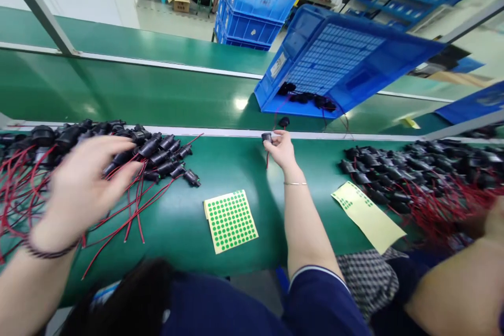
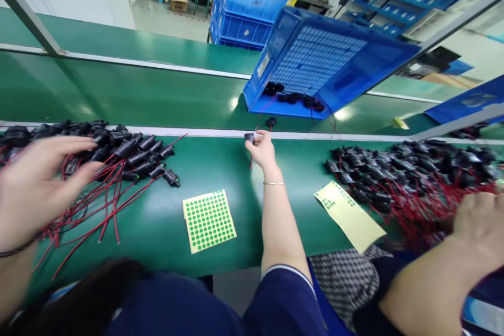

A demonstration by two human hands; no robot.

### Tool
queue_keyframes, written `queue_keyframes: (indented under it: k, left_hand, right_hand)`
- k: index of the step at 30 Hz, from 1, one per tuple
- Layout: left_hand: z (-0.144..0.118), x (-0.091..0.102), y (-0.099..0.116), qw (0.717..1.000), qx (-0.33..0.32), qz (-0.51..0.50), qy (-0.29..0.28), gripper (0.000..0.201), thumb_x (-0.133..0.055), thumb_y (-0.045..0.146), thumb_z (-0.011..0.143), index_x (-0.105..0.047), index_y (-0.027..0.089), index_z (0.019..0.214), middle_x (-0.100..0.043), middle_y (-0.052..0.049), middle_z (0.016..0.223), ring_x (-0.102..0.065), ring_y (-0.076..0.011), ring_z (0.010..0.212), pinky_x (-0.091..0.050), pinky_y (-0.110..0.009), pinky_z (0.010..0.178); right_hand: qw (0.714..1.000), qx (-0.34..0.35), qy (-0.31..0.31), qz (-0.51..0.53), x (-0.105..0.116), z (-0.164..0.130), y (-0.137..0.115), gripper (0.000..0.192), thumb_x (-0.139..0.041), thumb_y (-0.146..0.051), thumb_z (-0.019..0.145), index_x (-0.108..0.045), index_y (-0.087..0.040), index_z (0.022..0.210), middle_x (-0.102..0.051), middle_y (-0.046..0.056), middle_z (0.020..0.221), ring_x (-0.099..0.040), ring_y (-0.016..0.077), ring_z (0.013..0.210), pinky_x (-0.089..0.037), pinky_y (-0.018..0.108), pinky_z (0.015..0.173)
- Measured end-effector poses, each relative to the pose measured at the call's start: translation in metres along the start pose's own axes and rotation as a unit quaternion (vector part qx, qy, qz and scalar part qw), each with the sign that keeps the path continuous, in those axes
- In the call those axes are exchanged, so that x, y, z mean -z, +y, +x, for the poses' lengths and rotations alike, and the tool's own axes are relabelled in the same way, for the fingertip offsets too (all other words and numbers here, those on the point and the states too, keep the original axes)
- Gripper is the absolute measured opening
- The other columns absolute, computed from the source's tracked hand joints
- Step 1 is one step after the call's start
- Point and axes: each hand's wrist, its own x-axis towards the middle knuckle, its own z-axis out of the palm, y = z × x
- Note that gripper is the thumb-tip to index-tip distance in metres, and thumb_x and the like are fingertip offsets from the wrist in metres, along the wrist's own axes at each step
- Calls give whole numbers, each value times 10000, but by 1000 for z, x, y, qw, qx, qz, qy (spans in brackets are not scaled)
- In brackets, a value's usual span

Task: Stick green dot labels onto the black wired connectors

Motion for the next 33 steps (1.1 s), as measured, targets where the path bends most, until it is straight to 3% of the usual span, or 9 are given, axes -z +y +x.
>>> queue_keyframes:
  k: [2, 4, 7, 10, 14, 17, 23, 27, 33]
  left_hand:
    - [0, -43, 30, 989, -108, -18, -104, 273, -682, 217, 894, -644, 216, 1164, -704, -72, 1158, -662, -231, 1095, -577, -434, 982]
    - [-4, -89, 49, 975, -144, -49, -163, 342, -586, 145, 928, -579, 182, 1268, -656, -132, 1274, -620, -255, 1218, -564, -463, 1038]
    - [-16, -149, 57, 967, -169, -72, -175, 498, -513, 93, 929, -436, 107, 1420, -561, -211, 1416, -511, -313, 1377, -513, -515, 1113]
    - [-30, -183, 52, 968, -143, -99, -178, 512, -420, 85, 949, -385, 112, 1459, -601, -205, 1370, -567, -295, 1326, -508, -526, 1110]
    - [-39, -182, 46, 970, -50, -163, -173, 439, -500, 143, 946, -488, 168, 1384, -677, -142, 1264, -652, -251, 1195, -550, -461, 1055]
    - [-40, -168, 45, 967, 31, -211, -137, 321, -616, 211, 922, -587, 203, 1242, -712, -89, 1182, -677, -224, 1121, -570, -410, 1003]
    - [-46, -159, 52, 958, 37, -268, -95, 311, -745, 281, 858, -646, 201, 1143, -719, -75, 1113, -681, -203, 1059, -572, -360, 947]
    - [-53, -164, 56, 946, 66, -297, -116, 297, -751, 273, 848, -659, 207, 1122, -724, -72, 1085, -685, -202, 1025, -576, -363, 922]
    - [-61, -169, 57, 910, 177, -342, -151, 317, -770, 294, 810, -648, 217, 1093, -730, -63, 1084, -715, -199, 947, -589, -342, 845]
  right_hand:
    - [995, 74, -64, 14, -10, -29, -20, 570, -721, -305, 680, -477, -200, 1185, -708, 35, 936, -684, 196, 833, -542, 315, 782]
    - [980, 154, -124, 20, -20, -62, -43, 566, -726, -315, 675, -478, -209, 1172, -705, 50, 944, -685, 211, 824, -543, 333, 743]
    - [959, 212, -186, 24, -30, -110, -75, 506, -716, -300, 701, -486, -222, 1144, -711, 43, 933, -695, 209, 814, -543, 329, 720]
    - [950, 215, -219, 63, -32, -138, -90, 469, -734, -292, 721, -492, -222, 1116, -720, 34, 909, -702, 198, 801, -552, 315, 708]
    - [948, 229, -204, 89, -23, -142, -74, 378, -702, -346, 832, -547, -216, 1152, -716, 85, 1040, -699, 220, 930, -570, 344, 753]
    - [938, 278, -207, -10, -12, -139, -48, 129, -586, -281, 927, -660, -203, 998, -698, 100, 1011, -669, 244, 961, -559, 406, 827]
    - [909, 280, -266, -157, -9, -147, -19, 173, -594, -185, 901, -737, -182, 999, -678, 117, 1033, -631, 291, 1009, -543, 465, 888]
    - [911, 280, -254, -163, -13, -153, -17, 157, -606, -181, 895, -740, -184, 977, -669, 112, 1020, -620, 285, 994, -536, 452, 881]
    - [912, 286, -253, -147, -16, -156, -13, 122, -631, -201, 885, -732, -188, 952, -663, 107, 999, -607, 278, 978, -527, 446, 886]
